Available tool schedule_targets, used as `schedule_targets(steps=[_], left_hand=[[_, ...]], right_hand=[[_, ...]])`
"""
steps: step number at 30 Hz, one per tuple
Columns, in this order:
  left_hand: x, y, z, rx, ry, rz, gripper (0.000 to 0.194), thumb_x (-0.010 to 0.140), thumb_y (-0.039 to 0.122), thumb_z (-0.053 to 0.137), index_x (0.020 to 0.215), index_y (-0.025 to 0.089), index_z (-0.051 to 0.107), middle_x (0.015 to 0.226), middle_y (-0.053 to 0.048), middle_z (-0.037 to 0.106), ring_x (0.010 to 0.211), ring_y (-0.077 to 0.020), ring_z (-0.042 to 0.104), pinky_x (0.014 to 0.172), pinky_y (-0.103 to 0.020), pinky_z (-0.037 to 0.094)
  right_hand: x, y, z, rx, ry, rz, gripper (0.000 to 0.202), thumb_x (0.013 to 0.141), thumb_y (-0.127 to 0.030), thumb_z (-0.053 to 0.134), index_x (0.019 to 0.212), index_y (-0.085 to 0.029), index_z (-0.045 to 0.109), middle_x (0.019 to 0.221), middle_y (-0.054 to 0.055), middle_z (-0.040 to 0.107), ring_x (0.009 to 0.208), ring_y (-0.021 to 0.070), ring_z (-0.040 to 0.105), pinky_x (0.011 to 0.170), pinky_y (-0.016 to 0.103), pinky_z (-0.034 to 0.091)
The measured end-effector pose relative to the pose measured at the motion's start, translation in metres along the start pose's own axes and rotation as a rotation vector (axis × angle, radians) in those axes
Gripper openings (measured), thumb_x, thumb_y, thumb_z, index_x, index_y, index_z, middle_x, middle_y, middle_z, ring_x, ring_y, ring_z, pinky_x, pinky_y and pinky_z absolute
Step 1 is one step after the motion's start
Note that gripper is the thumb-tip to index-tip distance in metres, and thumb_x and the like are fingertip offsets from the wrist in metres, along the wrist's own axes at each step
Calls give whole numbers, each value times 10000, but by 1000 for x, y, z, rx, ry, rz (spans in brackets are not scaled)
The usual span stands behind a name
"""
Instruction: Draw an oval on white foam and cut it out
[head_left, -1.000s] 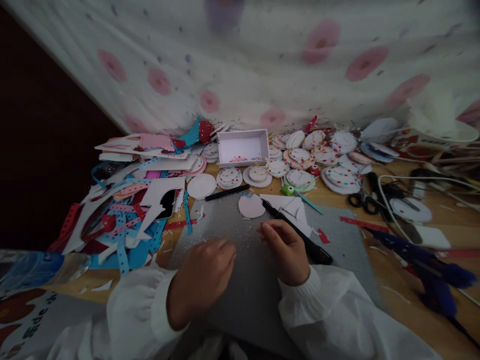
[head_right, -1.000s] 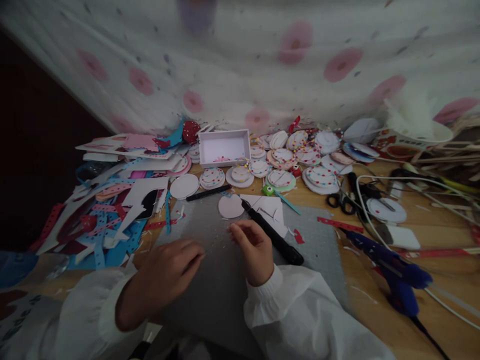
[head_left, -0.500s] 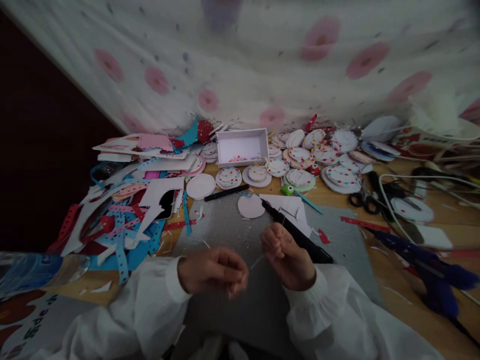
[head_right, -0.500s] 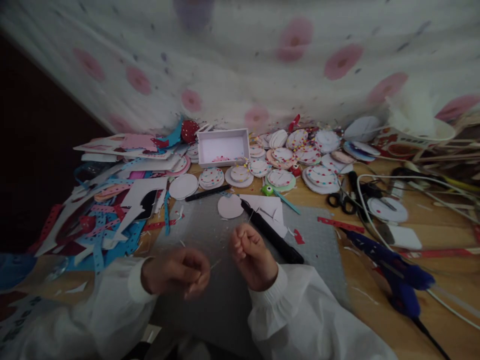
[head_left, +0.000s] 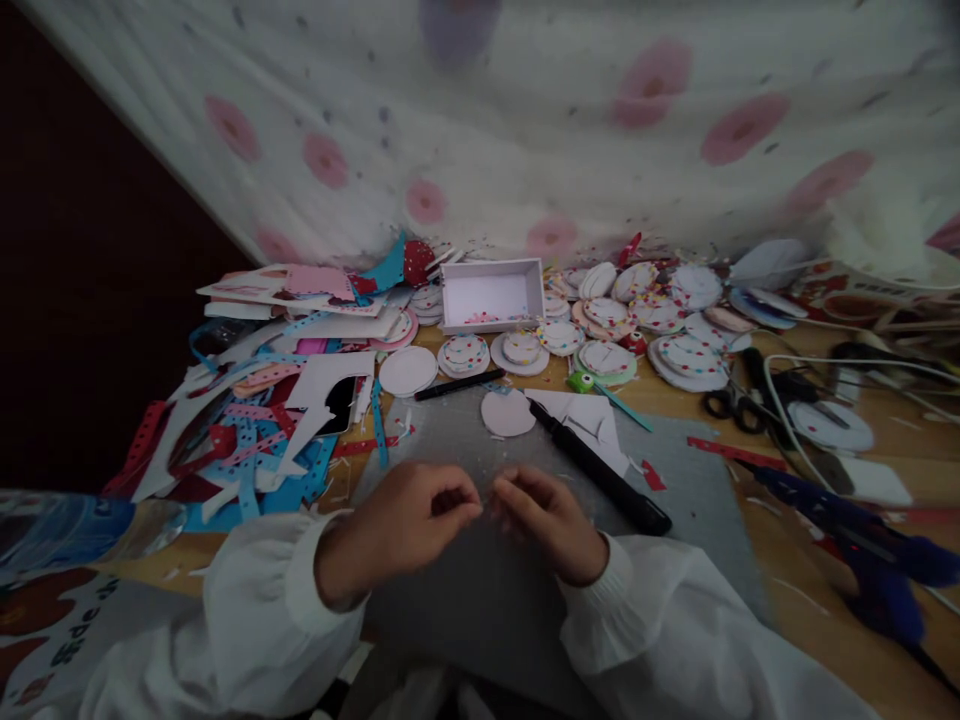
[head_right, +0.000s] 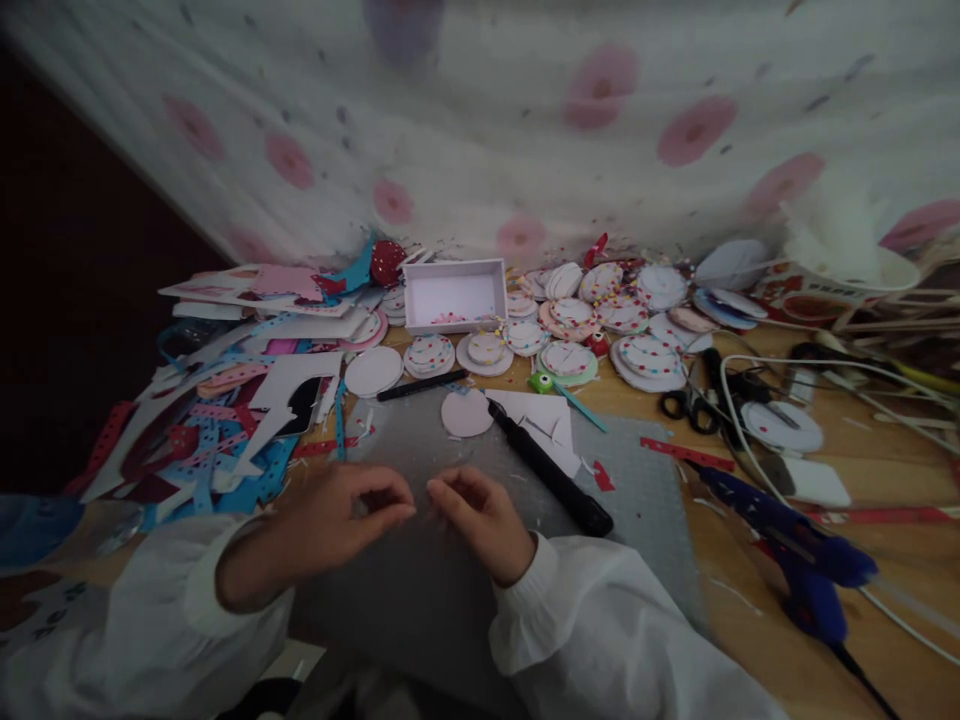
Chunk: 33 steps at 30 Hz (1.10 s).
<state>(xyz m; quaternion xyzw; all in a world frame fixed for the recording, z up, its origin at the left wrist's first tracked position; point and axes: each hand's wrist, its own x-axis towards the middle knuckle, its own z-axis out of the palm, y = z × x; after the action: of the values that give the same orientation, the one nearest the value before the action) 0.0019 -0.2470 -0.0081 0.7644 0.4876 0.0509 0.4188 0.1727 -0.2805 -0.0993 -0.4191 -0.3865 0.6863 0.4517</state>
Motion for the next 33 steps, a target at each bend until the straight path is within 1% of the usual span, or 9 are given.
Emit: schedule_targets(steps=[4,9,11,14,17,20,24,28,33], left_hand=[[-4,0,7,151,19,110,122,861,188,559,826,175,675,759,8,661,715,-122,583,655,-233,380],[2,-9,8,144,-29,196,97,868,173,566,841,180,658,782,15,650,736,-117,590,676,-225,397],[5,-11,7,164,-44,234,79,869,166,568,856,179,644,805,13,640,760,-121,591,696,-230,408],[5,-12,8,274,66,269,46,856,208,606,880,169,613,853,-6,620,830,-159,583,734,-268,420],[2,-9,12,433,220,313,128,826,261,652,849,157,580,860,-28,591,844,-198,561,738,-312,423],[0,-8,18,528,230,348,175,817,308,668,818,160,573,830,-31,586,811,-207,559,723,-327,426],[1,-9,22,519,140,307,104,868,265,602,867,161,608,871,-45,622,847,-206,581,754,-322,428],[2,-7,20,406,85,197,123,902,207,532,852,168,638,843,-35,635,827,-178,590,728,-286,415],[1,-3,17,209,43,118,136,887,192,560,833,163,682,801,-24,667,775,-153,594,682,-255,395]], right_hand=[[-2,0,0,-42,47,-7,417,719,-574,693,665,-172,593,580,-17,589,490,76,485,463,213,360],[0,-1,1,-21,21,35,449,693,-611,684,674,-174,586,549,-26,576,447,73,476,424,206,344],[1,0,2,-16,51,37,460,684,-623,682,689,-172,591,553,-26,573,442,75,478,408,202,340],[2,0,1,-12,101,39,470,670,-630,689,661,-171,585,553,-20,577,439,74,475,394,197,339],[2,-1,0,18,121,32,451,677,-608,703,653,-174,585,559,-19,590,436,68,470,386,187,329],[2,0,-1,53,107,28,418,692,-575,715,680,-169,617,566,-15,605,437,65,473,384,182,320],[2,2,-2,142,81,34,365,703,-515,744,700,-163,647,589,-7,620,462,65,493,396,177,325],[2,3,-4,210,65,31,344,701,-487,762,727,-158,665,618,2,632,482,64,504,403,172,322],[3,4,-7,209,12,19,370,699,-510,759,722,-152,664,596,2,617,465,60,486,397,173,301]])
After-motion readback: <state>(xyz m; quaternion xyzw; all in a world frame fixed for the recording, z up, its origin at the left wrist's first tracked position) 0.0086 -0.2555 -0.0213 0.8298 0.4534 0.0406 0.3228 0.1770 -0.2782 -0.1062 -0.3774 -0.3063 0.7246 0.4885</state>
